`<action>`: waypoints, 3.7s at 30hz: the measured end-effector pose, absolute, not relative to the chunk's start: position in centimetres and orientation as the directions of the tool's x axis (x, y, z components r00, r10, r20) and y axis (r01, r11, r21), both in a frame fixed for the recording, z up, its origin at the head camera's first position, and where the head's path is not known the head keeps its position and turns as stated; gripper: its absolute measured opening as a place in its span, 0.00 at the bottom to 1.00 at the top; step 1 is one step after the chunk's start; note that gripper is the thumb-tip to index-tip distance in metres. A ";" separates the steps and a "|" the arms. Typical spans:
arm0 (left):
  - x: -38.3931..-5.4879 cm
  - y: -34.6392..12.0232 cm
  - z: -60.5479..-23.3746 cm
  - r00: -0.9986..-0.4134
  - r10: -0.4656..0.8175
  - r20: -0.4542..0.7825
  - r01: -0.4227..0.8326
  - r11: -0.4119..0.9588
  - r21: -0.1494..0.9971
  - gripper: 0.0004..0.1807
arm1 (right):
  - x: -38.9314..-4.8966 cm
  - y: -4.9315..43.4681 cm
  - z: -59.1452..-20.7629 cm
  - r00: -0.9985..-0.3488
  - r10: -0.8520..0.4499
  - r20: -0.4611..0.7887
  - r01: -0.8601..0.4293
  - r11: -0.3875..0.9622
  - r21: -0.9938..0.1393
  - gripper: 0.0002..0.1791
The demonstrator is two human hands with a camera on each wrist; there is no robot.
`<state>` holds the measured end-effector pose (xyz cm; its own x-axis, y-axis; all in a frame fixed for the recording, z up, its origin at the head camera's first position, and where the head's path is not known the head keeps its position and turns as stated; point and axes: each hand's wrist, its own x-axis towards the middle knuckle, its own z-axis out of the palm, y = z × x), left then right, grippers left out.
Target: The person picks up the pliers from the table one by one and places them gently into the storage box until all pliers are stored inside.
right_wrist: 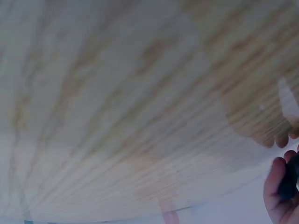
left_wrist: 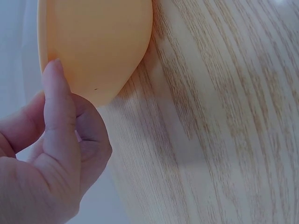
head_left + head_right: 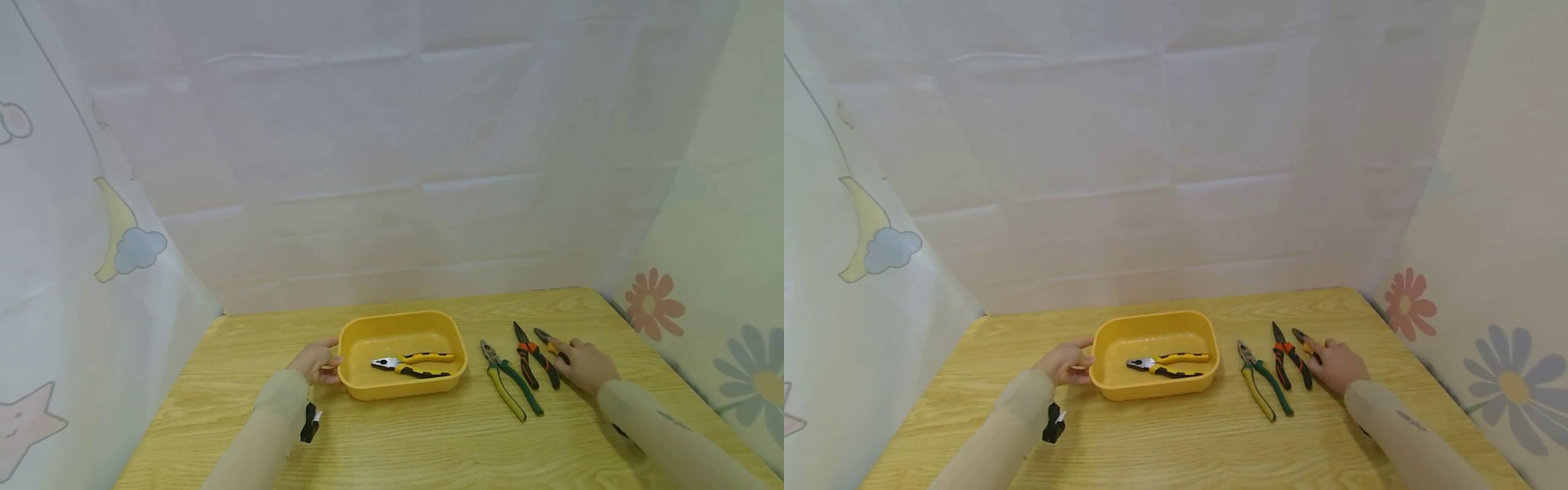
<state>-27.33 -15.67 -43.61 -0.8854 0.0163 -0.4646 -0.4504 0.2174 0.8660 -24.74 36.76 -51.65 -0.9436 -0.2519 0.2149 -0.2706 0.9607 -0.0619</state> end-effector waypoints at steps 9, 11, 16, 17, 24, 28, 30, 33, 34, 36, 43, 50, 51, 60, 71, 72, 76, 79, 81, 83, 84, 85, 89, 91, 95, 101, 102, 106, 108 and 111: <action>-27.3 -15.6 -43.7 -0.886 0.020 -0.463 -0.448 0.223 0.866 0.32 | -24.5 36.6 -50.8 -0.969 -0.101 0.225 -0.151 0.964 -0.219 0.26; -27.3 -15.6 -43.7 -0.884 0.017 -0.467 -0.452 0.219 0.864 0.32 | -24.4 36.6 -50.4 -0.970 -0.098 0.223 -0.149 0.963 -0.225 0.26; -27.3 -15.6 -43.7 -0.885 0.021 -0.466 -0.451 0.217 0.866 0.32 | -24.0 36.0 -48.9 -0.956 -0.119 0.269 -0.182 0.958 -0.222 0.26; -27.3 -15.6 -43.7 -0.885 0.023 -0.466 -0.450 0.219 0.866 0.32 | -23.9 35.9 -48.6 -0.950 -0.126 0.285 -0.190 0.959 -0.211 0.26; -27.5 -15.4 -43.5 -0.879 0.011 -0.476 -0.461 0.234 0.856 0.31 | -23.1 35.2 -47.0 -0.925 -0.155 0.347 -0.215 0.967 -0.140 0.25; -27.6 -15.3 -43.4 -0.876 0.004 -0.482 -0.468 0.236 0.852 0.30 | -22.9 35.1 -46.6 -0.926 -0.144 0.349 -0.208 0.966 -0.153 0.25; -27.6 -15.3 -43.3 -0.877 0.004 -0.481 -0.467 0.237 0.852 0.31 | -22.8 35.0 -46.3 -0.926 -0.143 0.350 -0.208 0.966 -0.154 0.25; -27.5 -15.4 -43.4 -0.879 0.006 -0.476 -0.461 0.239 0.854 0.31 | -22.6 34.7 -46.0 -0.921 -0.141 0.363 -0.210 0.965 -0.159 0.25; -27.5 -15.4 -43.5 -0.880 0.006 -0.475 -0.460 0.240 0.855 0.31 | -22.6 34.6 -45.8 -0.920 -0.142 0.366 -0.212 0.964 -0.158 0.25; -27.5 -15.4 -43.6 -0.881 0.009 -0.472 -0.456 0.241 0.856 0.31 | -22.6 34.5 -45.7 -0.915 -0.145 0.377 -0.216 0.964 -0.153 0.25; -27.5 -15.5 -43.7 -0.882 0.006 -0.472 -0.457 0.243 0.856 0.31 | -22.2 33.6 -44.9 -0.892 -0.154 0.425 -0.232 0.963 -0.136 0.25; -27.4 -15.5 -43.6 -0.882 0.012 -0.472 -0.457 0.232 0.859 0.31 | -22.0 33.1 -44.7 -0.859 -0.177 0.481 -0.255 0.962 -0.101 0.24; -27.3 -15.5 -43.6 -0.881 0.012 -0.473 -0.458 0.228 0.859 0.31 | -22.0 33.0 -44.7 -0.856 -0.181 0.485 -0.259 0.961 -0.099 0.24; -27.4 -15.6 -43.6 -0.880 0.010 -0.475 -0.461 0.222 0.859 0.31 | -21.8 32.0 -43.7 -0.847 -0.214 0.487 -0.284 0.956 -0.075 0.23; -27.4 -15.5 -43.4 -0.885 0.020 -0.465 -0.449 0.231 0.863 0.31 | -21.4 30.5 -43.0 -0.825 -0.272 0.495 -0.338 0.940 -0.047 0.24; -27.4 -15.4 -43.4 -0.886 0.021 -0.464 -0.447 0.233 0.864 0.31 | -21.3 30.4 -42.9 -0.822 -0.278 0.497 -0.344 0.938 -0.044 0.24; -27.4 -15.4 -43.5 -0.886 0.018 -0.463 -0.447 0.235 0.863 0.31 | -21.1 29.8 -42.6 -0.830 -0.272 0.487 -0.345 0.937 -0.063 0.24; -27.4 -15.5 -43.7 -0.885 0.016 -0.465 -0.448 0.238 0.862 0.31 | -21.1 29.5 -42.7 -0.821 -0.276 0.500 -0.354 0.933 -0.067 0.24; -27.4 -15.5 -43.7 -0.885 0.014 -0.465 -0.449 0.238 0.861 0.31 | -21.2 29.3 -42.8 -0.803 -0.289 0.522 -0.370 0.928 -0.055 0.24; -27.4 -15.5 -43.7 -0.884 0.013 -0.467 -0.451 0.237 0.861 0.31 | -21.3 29.2 -42.9 -0.778 -0.311 0.546 -0.391 0.920 -0.033 0.23; -27.4 -15.5 -43.7 -0.884 0.013 -0.467 -0.451 0.235 0.861 0.31 | -21.4 29.2 -42.9 -0.762 -0.325 0.559 -0.403 0.915 -0.018 0.24; -27.4 -15.5 -43.7 -0.884 0.013 -0.468 -0.452 0.234 0.861 0.31 | -21.4 29.2 -43.0 -0.749 -0.337 0.570 -0.413 0.911 -0.004 0.24; -27.4 -15.5 -43.6 -0.882 0.013 -0.471 -0.456 0.232 0.859 0.32 | -21.8 29.2 -43.2 -0.683 -0.400 0.611 -0.464 0.884 0.061 0.24; -27.4 -15.5 -43.5 -0.880 0.010 -0.474 -0.459 0.233 0.857 0.32 | -22.0 29.2 -43.3 -0.638 -0.433 0.637 -0.493 0.865 0.093 0.21; -27.4 -15.5 -43.5 -0.879 0.006 -0.476 -0.462 0.231 0.856 0.32 | -22.2 28.9 -43.2 -0.563 -0.483 0.670 -0.518 0.839 0.169 0.31; -27.5 -15.5 -43.7 -0.880 0.010 -0.475 -0.460 0.230 0.858 0.32 | -22.4 28.5 -43.0 -0.534 -0.528 0.661 -0.533 0.817 0.221 0.39; -27.5 -15.5 -43.7 -0.880 0.009 -0.475 -0.461 0.230 0.857 0.32 | -22.4 28.5 -43.0 -0.523 -0.540 0.659 -0.541 0.808 0.233 0.39; -27.5 -15.5 -43.6 -0.879 0.002 -0.477 -0.464 0.232 0.855 0.32 | -22.4 28.4 -43.1 -0.511 -0.566 0.647 -0.557 0.791 0.252 0.38; -27.5 -15.5 -43.6 -0.878 0.000 -0.478 -0.465 0.233 0.854 0.32 | -22.3 28.3 -43.1 -0.532 -0.549 0.645 -0.558 0.800 0.220 0.31; -27.5 -15.5 -43.6 -0.879 0.000 -0.478 -0.465 0.232 0.855 0.32 | -22.2 27.9 -42.9 -0.567 -0.527 0.634 -0.554 0.813 0.180 0.18</action>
<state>-27.46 -15.48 -43.60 -0.8786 -0.0005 -0.4775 -0.4646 0.2318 0.8546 -22.18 27.91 -42.93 -0.5666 -0.5266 0.6337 -0.5541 0.8127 0.1799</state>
